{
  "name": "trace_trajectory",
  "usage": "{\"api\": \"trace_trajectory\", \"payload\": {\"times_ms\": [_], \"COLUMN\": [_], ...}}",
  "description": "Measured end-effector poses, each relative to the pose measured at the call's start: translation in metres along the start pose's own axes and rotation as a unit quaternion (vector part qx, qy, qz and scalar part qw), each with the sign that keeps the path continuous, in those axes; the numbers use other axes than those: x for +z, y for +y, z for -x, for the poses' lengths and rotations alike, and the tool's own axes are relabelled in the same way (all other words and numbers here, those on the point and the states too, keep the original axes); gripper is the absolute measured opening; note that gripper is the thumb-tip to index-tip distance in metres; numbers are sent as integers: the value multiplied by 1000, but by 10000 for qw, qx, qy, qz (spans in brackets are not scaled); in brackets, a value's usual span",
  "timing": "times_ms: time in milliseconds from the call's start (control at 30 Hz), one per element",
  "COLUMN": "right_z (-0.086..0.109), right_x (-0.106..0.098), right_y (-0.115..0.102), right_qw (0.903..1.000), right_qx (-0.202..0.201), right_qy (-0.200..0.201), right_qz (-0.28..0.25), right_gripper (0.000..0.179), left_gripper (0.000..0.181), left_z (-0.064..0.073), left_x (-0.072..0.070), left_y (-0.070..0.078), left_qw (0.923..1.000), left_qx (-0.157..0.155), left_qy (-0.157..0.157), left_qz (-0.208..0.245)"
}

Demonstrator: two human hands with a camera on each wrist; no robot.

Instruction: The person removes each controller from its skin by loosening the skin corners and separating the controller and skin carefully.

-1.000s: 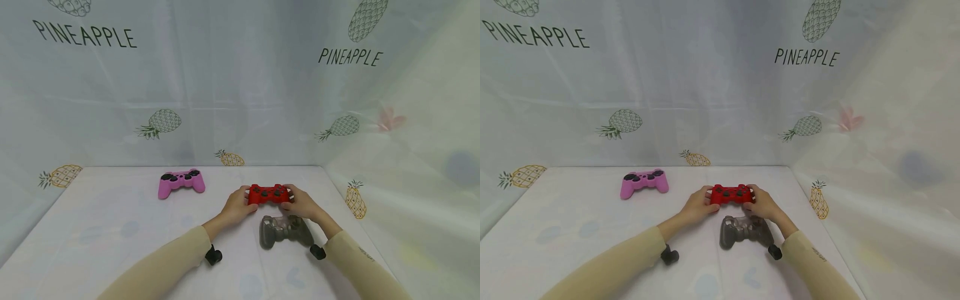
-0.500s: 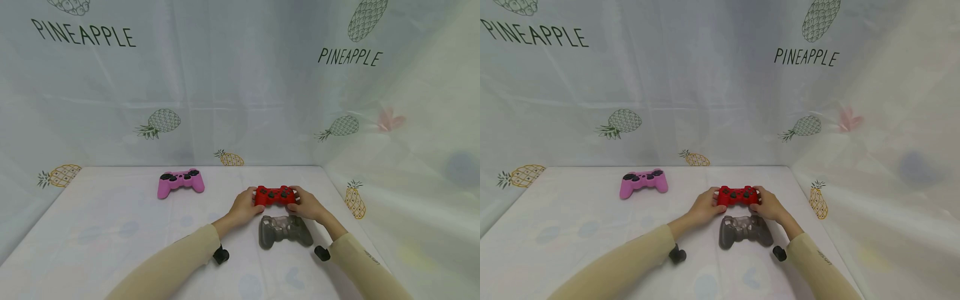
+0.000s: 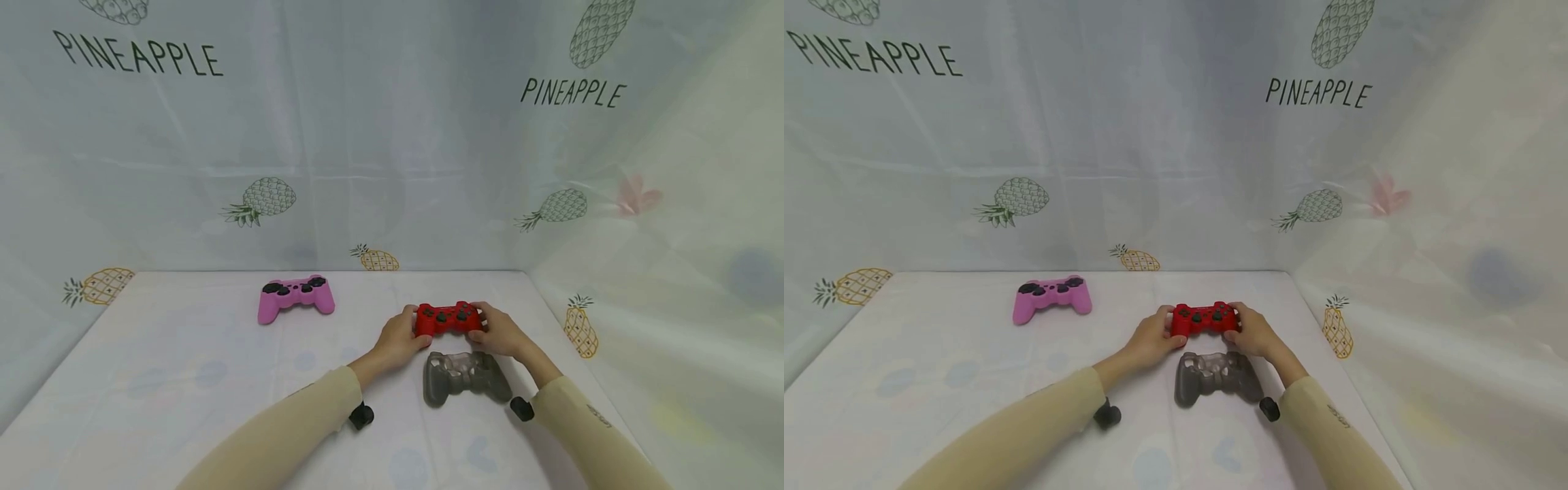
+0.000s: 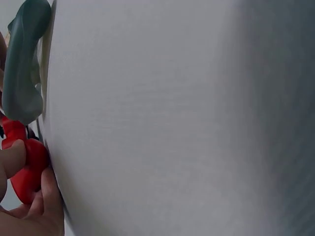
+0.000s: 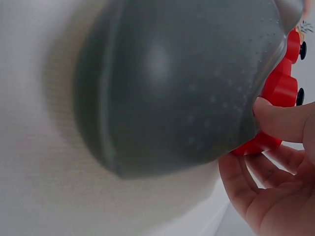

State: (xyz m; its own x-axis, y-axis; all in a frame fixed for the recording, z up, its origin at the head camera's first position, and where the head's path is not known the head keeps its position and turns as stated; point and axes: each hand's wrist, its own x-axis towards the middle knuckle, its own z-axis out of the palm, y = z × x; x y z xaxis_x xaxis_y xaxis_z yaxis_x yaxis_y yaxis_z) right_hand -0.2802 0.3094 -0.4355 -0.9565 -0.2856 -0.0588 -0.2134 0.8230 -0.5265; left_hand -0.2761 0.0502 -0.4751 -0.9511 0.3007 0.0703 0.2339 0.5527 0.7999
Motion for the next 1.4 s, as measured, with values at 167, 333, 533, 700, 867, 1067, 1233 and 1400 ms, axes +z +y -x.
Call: {"api": "trace_trajectory", "payload": {"times_ms": [167, 333, 533, 700, 867, 1067, 1233, 1400], "right_z": [-1, -1, 0, 2, 3, 1, 3, 6], "right_x": [0, 0, -1, 0, -1, -7, -14, -17], "right_y": [-1, -2, -2, -1, -2, -6, -5, -15], "right_qw": [10000, 10000, 9998, 9995, 9993, 9975, 9938, 9961], "right_qx": [-17, 70, 160, 213, 170, 264, 512, 353], "right_qy": [15, -20, -95, -155, -212, -499, -702, -475], "right_qz": [30, -9, -87, -190, -269, -418, -694, -657], "right_gripper": [66, 67, 67, 67, 68, 78, 88, 82], "left_gripper": [65, 63, 64, 69, 68, 62, 56, 47], "left_z": [-1, -1, 0, 1, 0, 6, 22, 42], "left_x": [-1, -2, -2, -3, -11, -30, -53, -89], "left_y": [-3, -4, -3, -6, -13, -21, -32, -45], "left_qw": [9997, 9997, 10000, 9997, 9985, 9972, 9981, 9996], "left_qx": [124, 82, 1, -68, -216, -432, -351, -86], "left_qy": [-16, -50, -70, -176, -400, -478, -492, -253], "left_qz": [-200, -223, -21, 134, 297, 392, 105, 38]}}
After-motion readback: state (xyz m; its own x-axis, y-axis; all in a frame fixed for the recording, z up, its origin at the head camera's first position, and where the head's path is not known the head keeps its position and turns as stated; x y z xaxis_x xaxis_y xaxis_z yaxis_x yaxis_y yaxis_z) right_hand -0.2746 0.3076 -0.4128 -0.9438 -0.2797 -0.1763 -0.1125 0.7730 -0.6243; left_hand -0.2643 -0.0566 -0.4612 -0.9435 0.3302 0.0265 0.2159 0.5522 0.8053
